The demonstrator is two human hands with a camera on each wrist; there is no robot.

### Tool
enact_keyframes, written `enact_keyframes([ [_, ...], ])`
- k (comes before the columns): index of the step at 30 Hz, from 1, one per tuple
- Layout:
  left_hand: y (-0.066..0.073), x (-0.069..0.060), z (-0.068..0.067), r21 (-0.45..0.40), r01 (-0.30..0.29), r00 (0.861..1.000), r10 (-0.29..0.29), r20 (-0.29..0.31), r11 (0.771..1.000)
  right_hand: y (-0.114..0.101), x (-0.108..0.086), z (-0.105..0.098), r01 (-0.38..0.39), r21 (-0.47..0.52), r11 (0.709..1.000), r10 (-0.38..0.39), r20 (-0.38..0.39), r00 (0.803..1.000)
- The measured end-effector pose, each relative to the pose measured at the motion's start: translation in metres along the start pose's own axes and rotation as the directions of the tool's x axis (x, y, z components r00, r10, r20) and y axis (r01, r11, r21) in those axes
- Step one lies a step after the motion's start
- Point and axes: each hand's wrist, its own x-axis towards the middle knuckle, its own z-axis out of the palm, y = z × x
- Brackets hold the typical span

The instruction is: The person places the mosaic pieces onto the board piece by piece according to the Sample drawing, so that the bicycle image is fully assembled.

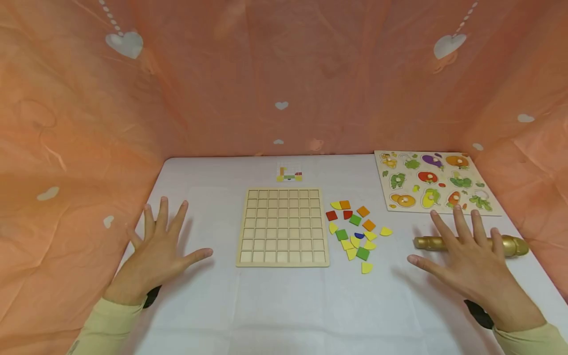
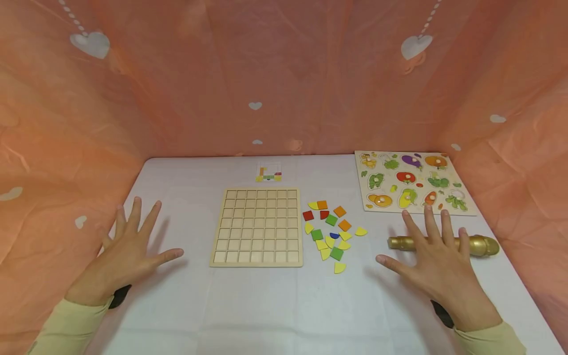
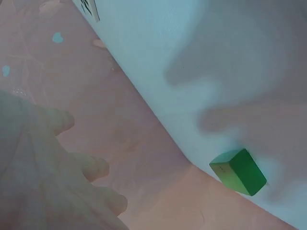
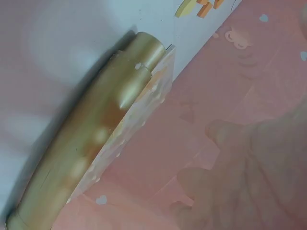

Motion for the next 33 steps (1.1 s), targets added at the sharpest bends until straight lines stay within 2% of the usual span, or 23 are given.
enact_keyframes([
  [6,0.001,0.006,0.006,-0.068,0.002,1.0,0.0,0.028,0.998,-0.011,0.01,0.001,0.016,0.038,0.999,-0.017,0.018,1.0],
  [10,0.008,0.02,0.015,-0.159,-0.02,0.999,0.027,0.044,0.987,-0.026,0.025,0.002,0.041,0.08,0.996,-0.044,0.036,0.998],
  [17,0.04,0.052,0.037,-0.249,-0.106,0.992,0.12,0.042,0.963,-0.052,0.045,0.014,0.121,0.164,0.979,-0.12,-0.012,0.993],
  [22,0.065,0.069,0.041,-0.29,-0.124,0.99,0.137,0.026,0.949,-0.067,0.06,0.018,0.156,0.229,0.961,-0.15,-0.044,0.988],
  [25,0.077,0.078,0.042,-0.331,-0.101,0.992,0.119,0.034,0.938,-0.076,0.067,0.019,0.127,0.266,0.956,-0.13,-0.008,0.991],
  [27,0.081,0.082,0.041,-0.364,-0.06,0.995,0.085,0.055,0.929,-0.081,0.071,0.019,0.099,0.275,0.956,-0.11,0.025,0.994],
  [31,0.085,0.088,0.038,-0.411,0.059,0.995,-0.018,0.103,0.91,-0.087,0.078,0.022,0.049,0.293,0.955,-0.071,0.064,0.995],
  [33,0.085,0.09,0.037,-0.417,0.09,0.992,-0.045,0.118,0.905,-0.087,0.081,0.023,0.04,0.307,0.951,-0.064,0.067,0.996],
])
